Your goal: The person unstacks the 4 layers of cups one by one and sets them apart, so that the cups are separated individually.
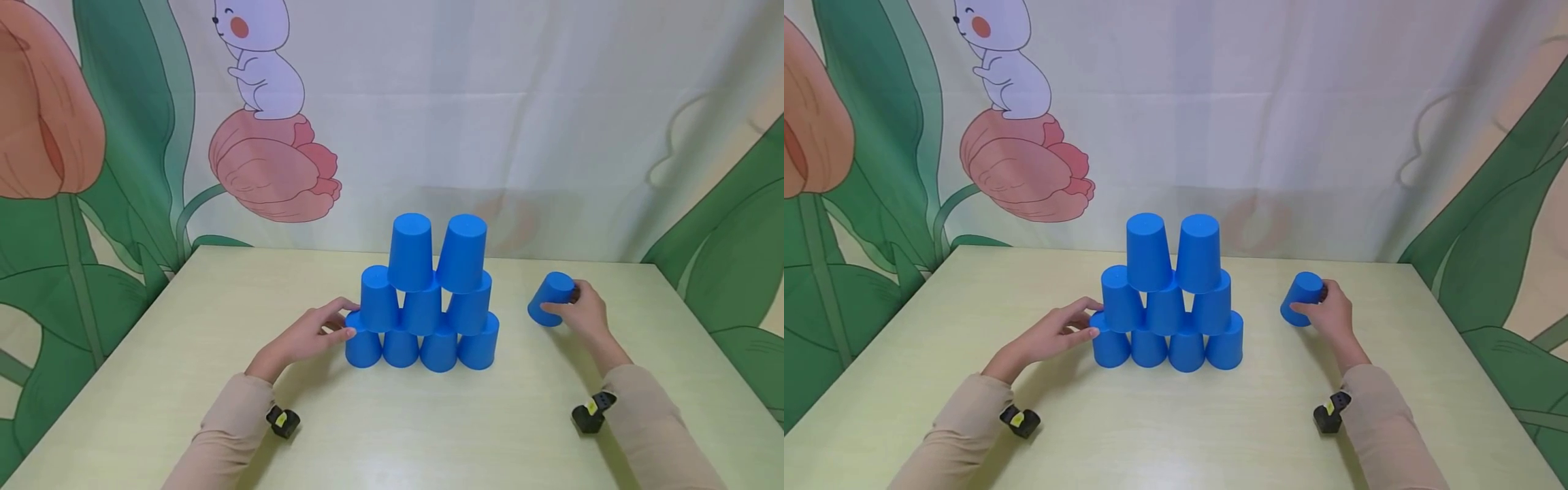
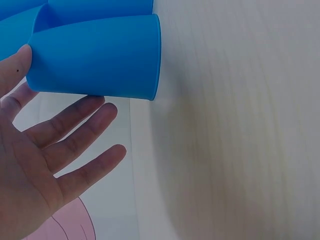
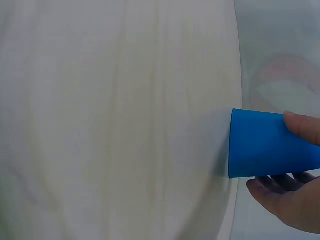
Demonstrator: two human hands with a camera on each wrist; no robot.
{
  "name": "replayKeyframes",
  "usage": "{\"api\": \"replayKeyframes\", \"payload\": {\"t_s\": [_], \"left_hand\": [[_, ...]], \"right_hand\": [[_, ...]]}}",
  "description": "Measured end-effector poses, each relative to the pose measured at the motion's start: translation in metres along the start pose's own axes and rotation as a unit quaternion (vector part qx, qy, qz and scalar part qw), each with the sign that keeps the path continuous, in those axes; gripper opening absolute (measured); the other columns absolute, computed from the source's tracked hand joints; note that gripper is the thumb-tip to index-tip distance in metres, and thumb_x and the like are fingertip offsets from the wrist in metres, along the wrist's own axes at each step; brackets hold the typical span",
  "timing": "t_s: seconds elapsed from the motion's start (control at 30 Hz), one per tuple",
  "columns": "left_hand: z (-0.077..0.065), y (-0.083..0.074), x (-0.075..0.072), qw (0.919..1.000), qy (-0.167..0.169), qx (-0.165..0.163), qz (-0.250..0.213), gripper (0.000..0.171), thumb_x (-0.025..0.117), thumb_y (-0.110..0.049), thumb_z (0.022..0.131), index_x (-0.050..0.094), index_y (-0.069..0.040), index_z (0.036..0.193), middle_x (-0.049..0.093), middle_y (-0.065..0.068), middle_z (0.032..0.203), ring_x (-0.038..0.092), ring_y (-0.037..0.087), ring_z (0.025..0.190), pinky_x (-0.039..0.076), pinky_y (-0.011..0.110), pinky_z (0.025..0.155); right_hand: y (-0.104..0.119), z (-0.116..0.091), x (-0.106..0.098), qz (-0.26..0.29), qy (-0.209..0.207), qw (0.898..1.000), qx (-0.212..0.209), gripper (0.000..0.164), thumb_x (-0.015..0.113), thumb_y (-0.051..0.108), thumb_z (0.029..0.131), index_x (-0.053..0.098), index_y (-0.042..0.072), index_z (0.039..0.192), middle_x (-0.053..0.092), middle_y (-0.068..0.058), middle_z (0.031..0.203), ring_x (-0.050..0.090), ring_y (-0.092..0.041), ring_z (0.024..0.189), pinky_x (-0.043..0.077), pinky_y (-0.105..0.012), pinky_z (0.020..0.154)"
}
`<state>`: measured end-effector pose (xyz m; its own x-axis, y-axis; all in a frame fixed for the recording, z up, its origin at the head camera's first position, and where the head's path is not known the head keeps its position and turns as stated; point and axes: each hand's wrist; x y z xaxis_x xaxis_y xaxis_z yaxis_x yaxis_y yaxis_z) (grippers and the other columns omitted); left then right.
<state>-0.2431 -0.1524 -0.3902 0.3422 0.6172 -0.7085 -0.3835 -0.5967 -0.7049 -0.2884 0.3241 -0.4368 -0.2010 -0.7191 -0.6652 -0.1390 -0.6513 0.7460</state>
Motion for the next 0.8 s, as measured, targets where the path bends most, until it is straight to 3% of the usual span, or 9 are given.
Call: {"api": "replayKeyframes", "payload": {"t_s": [0.17,0.4,0.5,0.63,0.8], "left_hand": [[0.001,0.001,0.000,1.0000,-0.001,-0.003,0.000,0.044,0.056,-0.034,0.090,0.044,-0.017,0.128,0.060,0.009,0.109,0.057,0.026,0.101,0.047,0.042,0.084],[0.002,0.001,0.001,1.0000,-0.001,0.001,-0.005,0.044,0.056,-0.034,0.090,0.044,-0.016,0.128,0.061,0.010,0.109,0.057,0.027,0.101,0.047,0.043,0.084],[0.002,0.001,0.001,1.0000,0.000,0.001,-0.007,0.043,0.056,-0.033,0.090,0.044,-0.016,0.128,0.060,0.010,0.109,0.057,0.027,0.101,0.047,0.043,0.084],[0.001,0.001,0.001,0.9999,0.000,0.004,-0.010,0.043,0.056,-0.032,0.090,0.045,-0.015,0.127,0.060,0.010,0.109,0.057,0.027,0.101,0.047,0.043,0.084],[0.001,0.000,0.001,0.9999,0.000,0.006,-0.012,0.042,0.056,-0.031,0.090,0.045,-0.015,0.127,0.060,0.010,0.109,0.057,0.027,0.101,0.047,0.043,0.084]], "right_hand": [[-0.020,0.016,0.003,0.011,-0.017,1.000,-0.010,0.097,0.069,0.048,0.075,0.017,0.003,0.143,0.031,-0.027,0.138,0.031,-0.045,0.124,0.031,-0.062,0.093],[-0.046,0.041,0.000,0.012,-0.072,0.996,-0.058,0.098,0.065,0.061,0.070,0.016,0.022,0.146,0.027,-0.009,0.146,0.028,-0.033,0.130,0.032,-0.055,0.096],[-0.048,0.049,-0.003,0.019,-0.079,0.994,-0.078,0.093,0.066,0.059,0.071,0.016,0.031,0.145,0.026,-0.001,0.147,0.026,-0.026,0.133,0.032,-0.050,0.099],[-0.009,0.027,-0.013,0.065,-0.061,0.992,-0.085,0.086,0.070,0.046,0.074,0.021,0.033,0.143,0.028,0.002,0.146,0.025,-0.022,0.133,0.030,-0.042,0.103],[0.079,-0.040,-0.034,0.097,-0.011,0.987,-0.125,0.086,0.071,0.038,0.077,0.020,0.021,0.145,0.029,-0.011,0.145,0.027,-0.033,0.131,0.029,-0.048,0.102]]}}
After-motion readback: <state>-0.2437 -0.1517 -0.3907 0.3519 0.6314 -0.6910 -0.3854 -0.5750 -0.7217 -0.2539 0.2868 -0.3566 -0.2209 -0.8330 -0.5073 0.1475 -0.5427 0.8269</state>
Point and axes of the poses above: each hand's wrist, its own z-axis towards the middle knuckle, its own x-axis out of the palm, y = z × x
